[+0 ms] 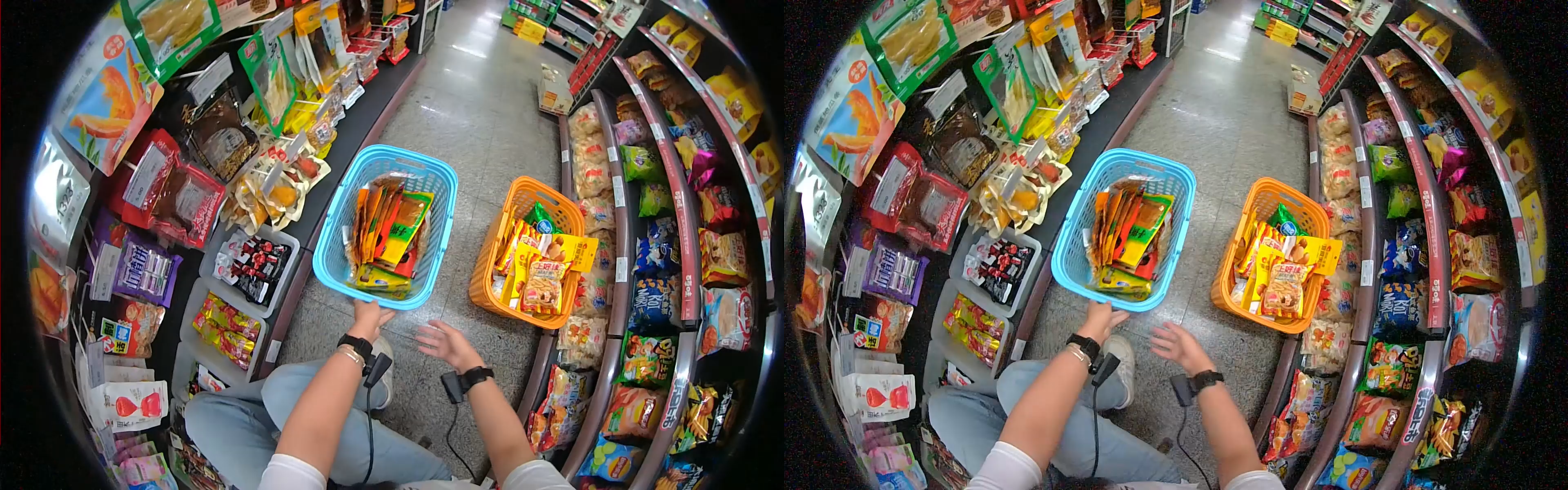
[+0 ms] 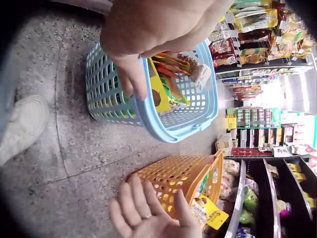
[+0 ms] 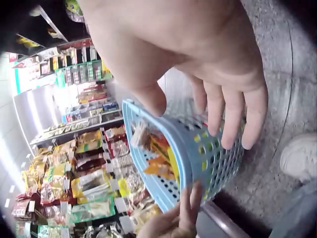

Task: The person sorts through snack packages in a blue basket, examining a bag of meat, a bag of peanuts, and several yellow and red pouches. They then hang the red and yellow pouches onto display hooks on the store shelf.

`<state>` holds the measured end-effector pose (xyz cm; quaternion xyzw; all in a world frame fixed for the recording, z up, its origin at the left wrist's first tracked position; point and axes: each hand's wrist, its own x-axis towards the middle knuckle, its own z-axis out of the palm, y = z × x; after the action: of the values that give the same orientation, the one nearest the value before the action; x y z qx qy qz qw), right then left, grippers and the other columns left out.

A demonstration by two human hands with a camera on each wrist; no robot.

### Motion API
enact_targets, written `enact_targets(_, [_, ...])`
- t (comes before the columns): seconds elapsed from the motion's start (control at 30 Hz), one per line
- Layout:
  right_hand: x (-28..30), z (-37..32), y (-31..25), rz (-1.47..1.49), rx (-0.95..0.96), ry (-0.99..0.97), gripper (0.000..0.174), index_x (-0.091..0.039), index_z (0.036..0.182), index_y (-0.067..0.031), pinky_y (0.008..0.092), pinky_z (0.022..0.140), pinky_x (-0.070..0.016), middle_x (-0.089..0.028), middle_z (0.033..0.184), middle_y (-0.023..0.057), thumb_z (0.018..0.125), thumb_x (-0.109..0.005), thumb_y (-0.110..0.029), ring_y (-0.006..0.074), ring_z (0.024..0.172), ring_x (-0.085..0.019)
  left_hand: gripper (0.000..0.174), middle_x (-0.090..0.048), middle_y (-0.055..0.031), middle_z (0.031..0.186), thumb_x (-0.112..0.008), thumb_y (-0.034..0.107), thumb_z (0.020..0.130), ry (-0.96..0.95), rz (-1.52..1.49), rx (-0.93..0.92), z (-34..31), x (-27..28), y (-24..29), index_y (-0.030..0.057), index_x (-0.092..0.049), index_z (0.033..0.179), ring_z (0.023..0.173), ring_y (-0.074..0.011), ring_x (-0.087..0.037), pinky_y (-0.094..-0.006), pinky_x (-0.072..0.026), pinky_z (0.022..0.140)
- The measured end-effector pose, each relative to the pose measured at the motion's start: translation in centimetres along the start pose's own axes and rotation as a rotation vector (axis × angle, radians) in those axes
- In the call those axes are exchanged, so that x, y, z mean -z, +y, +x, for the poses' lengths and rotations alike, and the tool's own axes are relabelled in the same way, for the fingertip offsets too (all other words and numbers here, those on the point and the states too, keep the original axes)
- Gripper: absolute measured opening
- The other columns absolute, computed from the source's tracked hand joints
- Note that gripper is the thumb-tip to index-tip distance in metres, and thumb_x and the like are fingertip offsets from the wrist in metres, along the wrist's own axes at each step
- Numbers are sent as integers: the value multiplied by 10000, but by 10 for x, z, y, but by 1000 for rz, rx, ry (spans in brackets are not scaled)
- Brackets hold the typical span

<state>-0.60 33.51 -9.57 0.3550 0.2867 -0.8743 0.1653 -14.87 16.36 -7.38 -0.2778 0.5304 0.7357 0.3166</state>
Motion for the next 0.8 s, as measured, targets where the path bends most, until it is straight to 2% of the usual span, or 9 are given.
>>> enact_targets(0.13, [-49,42,5,51,10,-98,502,-320,1333,-2,477,968,-429,-412,1334,233,954,-453,-303,369,1195,-460,364,-543,-105,1015,-438,33,857,40,70,79,1,-4,0,55,-415,1219,739,-212,-553,-339,-465,570])
enact_targets(0.23, [-52,99,-1,398,-158,-37,404,-322,1329,25,484,962,-449,-402,1325,264,982,-345,-180,403,1229,-417,501,-473,-112,1253,-452,94,881,-26,188,50,-47,-4,41,73,-330,1366,1104,-295,-511,-460,-429,895])
enact_targets(0.27, [-77,85,-15,447,-87,-26,390,-292,1346,8,464,958,-471,-373,1317,293,962,-259,-50,420,1232,-396,526,-484,-87,1253,-485,131,884,-8,210,49,-54,3,51,96,-337,1388,1098,-262,-519,-440,-388,921])
enact_targets(0.3, [-73,98,-30,575,-266,98,422,-263,1352,18,471,933,-498,-271,1373,307,931,-280,7,463,1243,-357,521,-489,-84,1249,-498,149,887,-56,244,-2,-62,11,64,98,-349,1384,1100,-254,-521,-437,-387,923])
enact_targets(0.37, [-100,88,-43,729,-253,235,446,-230,1367,23,458,919,-513,-143,1432,304,932,-322,-2,509,1243,-320,512,-499,-79,1242,-525,186,892,-152,319,-98,-82,29,82,103,-374,1375,1104,-237,-525,-430,-385,925])
enact_targets(0.47, [-124,106,-47,865,-127,180,498,-146,1409,16,457,951,-488,-152,1431,314,972,-350,-110,459,1287,-288,512,-484,-97,1301,-553,239,903,-235,324,-227,-112,56,105,107,-388,1369,1093,-207,-542,-396,-401,937])
enact_targets(0.57, [-105,148,-31,653,88,-186,526,-120,1416,21,476,1003,-436,-175,1428,311,980,-360,-147,429,1303,-284,504,-464,-103,1338,-555,229,903,-241,357,-362,-154,84,131,87,-395,1359,1088,-196,-546,-362,-420,931])
enact_targets(0.7, [-134,80,-3,-122,135,-196,565,-209,1398,-8,464,950,-451,-336,1392,203,937,-482,-187,354,1210,-437,499,-500,-76,1291,-556,279,904,-168,314,-430,-199,130,149,82,-416,1340,1074,-184,-545,-355,-426,921])
enact_targets(0.8, [-113,12,40,-643,37,-179,262,-559,1129,-74,408,809,-508,-628,1047,69,902,-539,-203,203,951,-602,458,-546,-63,1232,-541,288,914,-56,309,-423,-210,162,142,82,-446,1312,1044,-176,-552,-350,-433,908])
